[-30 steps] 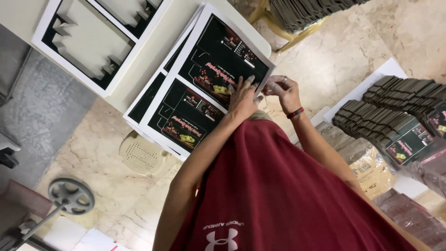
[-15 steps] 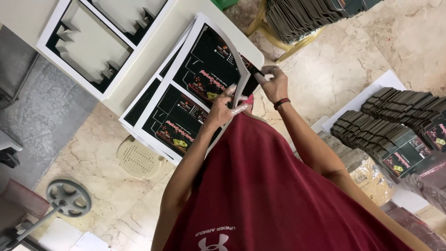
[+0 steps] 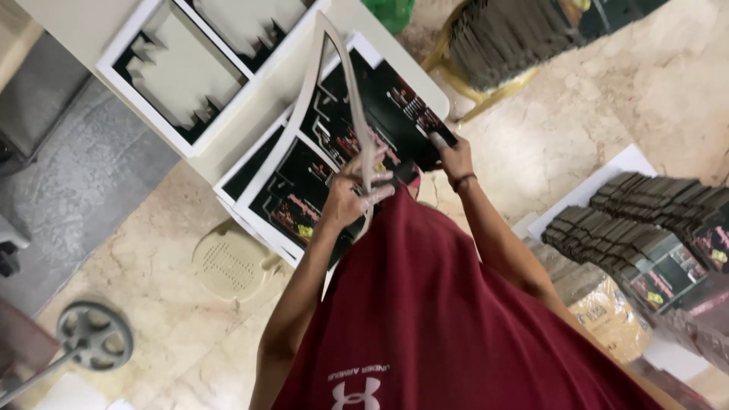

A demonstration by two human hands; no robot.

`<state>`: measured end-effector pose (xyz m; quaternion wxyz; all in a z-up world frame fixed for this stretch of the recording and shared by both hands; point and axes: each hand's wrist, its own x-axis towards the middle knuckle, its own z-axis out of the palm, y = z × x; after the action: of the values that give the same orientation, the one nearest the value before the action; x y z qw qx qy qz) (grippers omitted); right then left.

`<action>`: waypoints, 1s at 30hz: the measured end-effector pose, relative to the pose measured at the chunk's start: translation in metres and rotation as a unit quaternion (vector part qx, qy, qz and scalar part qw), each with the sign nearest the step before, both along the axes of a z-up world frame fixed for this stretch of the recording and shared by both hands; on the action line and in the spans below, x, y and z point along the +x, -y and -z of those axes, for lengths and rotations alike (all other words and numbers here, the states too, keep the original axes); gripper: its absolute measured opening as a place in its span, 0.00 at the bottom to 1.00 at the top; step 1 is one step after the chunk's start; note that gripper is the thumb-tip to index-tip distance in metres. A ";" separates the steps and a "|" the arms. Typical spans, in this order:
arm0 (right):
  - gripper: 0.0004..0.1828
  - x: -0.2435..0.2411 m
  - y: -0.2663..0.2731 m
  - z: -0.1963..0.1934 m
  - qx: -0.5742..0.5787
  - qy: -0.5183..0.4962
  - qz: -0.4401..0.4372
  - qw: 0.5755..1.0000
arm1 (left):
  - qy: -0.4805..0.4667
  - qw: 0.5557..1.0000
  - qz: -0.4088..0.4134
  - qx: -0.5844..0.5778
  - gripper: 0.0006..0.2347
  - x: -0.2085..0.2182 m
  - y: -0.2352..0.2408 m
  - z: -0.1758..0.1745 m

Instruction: Assembling cardboard boxes by folding flat printed sheets and stacking the finished products.

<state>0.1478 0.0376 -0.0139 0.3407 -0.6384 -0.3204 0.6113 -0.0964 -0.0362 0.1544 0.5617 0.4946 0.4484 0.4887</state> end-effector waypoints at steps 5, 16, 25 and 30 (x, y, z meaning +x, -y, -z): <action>0.12 0.039 0.012 -0.040 0.044 -0.056 0.077 0.994 | 0.011 0.995 -0.041 0.088 0.11 -0.012 0.011 0.013; 0.16 0.156 0.008 -0.192 0.227 -0.132 0.280 0.923 | -0.200 0.979 -0.019 -0.044 0.13 0.050 -0.011 0.072; 0.29 0.278 -0.169 -0.204 0.315 -0.318 0.141 0.883 | -0.575 0.816 0.056 -0.004 0.19 0.109 -0.039 0.140; 0.16 0.297 -0.270 -0.149 0.189 -0.147 0.108 0.965 | -0.522 0.841 -0.035 -0.138 0.28 0.096 -0.010 0.090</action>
<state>0.4445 0.3077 0.1356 0.5622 -0.4963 -0.3054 0.5867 -0.0008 -0.0258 0.0649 0.2897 0.5776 0.7552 0.1104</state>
